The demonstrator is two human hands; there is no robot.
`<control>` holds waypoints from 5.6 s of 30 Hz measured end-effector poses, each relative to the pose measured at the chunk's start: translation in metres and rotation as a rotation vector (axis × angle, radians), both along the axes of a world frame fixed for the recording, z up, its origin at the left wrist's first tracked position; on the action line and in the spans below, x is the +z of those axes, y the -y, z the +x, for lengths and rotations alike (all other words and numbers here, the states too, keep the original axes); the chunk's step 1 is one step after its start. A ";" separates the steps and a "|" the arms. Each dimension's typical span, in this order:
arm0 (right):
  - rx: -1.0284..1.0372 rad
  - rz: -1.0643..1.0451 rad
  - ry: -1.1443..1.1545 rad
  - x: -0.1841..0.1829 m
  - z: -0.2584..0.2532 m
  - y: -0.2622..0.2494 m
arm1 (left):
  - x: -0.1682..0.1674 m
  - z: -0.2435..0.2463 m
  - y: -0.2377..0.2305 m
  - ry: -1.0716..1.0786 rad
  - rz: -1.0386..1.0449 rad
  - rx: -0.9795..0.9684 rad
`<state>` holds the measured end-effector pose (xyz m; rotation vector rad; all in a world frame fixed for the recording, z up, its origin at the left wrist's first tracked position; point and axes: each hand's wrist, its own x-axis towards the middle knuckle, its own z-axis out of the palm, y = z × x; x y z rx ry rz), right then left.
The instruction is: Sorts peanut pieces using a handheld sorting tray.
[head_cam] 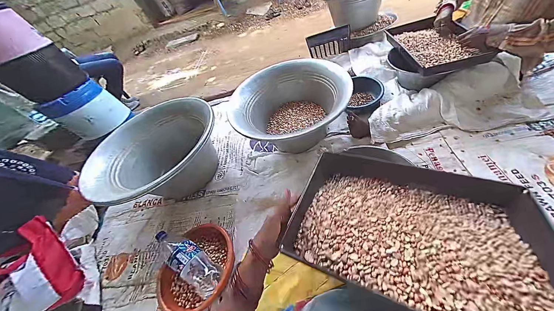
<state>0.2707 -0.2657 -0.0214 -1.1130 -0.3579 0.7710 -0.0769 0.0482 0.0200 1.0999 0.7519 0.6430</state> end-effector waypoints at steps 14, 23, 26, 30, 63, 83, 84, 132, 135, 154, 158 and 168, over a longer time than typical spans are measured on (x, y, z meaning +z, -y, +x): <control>-0.096 -0.333 1.288 0.145 -0.049 -0.392 | -0.042 0.048 0.047 0.128 -0.400 0.170; 0.094 -0.488 1.512 0.143 -0.111 -0.425 | -0.073 -0.028 0.024 -0.042 -0.320 0.505; 0.029 -0.424 1.556 0.125 -0.110 -0.405 | -0.077 -0.011 0.029 -0.032 -0.315 0.405; -0.128 -0.232 1.671 0.095 -0.105 -0.363 | -0.088 0.011 0.044 -0.042 -0.305 0.183; -0.942 -0.330 -0.233 -0.115 0.176 -0.045 | -0.078 0.100 0.067 -0.245 -0.046 -0.248; -0.231 0.264 -0.217 0.073 0.217 -0.209 | -0.007 0.160 -0.024 0.116 -0.088 -0.150; -0.249 0.249 -0.172 0.072 0.222 -0.200 | -0.009 0.170 -0.033 0.123 -0.081 -0.125; 0.165 -0.617 0.243 -0.063 -0.011 0.042 | -0.107 -0.037 0.046 -0.784 0.332 -0.115; 0.233 -0.943 0.920 -0.030 0.005 0.025 | -0.099 -0.017 0.052 -0.873 0.846 0.025; 0.480 -0.433 0.513 -0.007 -0.068 -0.102 | -0.043 0.122 0.107 -0.171 0.013 -0.362; 0.404 -0.190 0.774 0.051 -0.056 -0.100 | 0.002 0.116 0.093 0.049 0.210 -0.289; 0.406 -0.355 1.384 0.107 -0.034 -0.071 | 0.032 0.068 0.054 -0.352 1.071 -0.317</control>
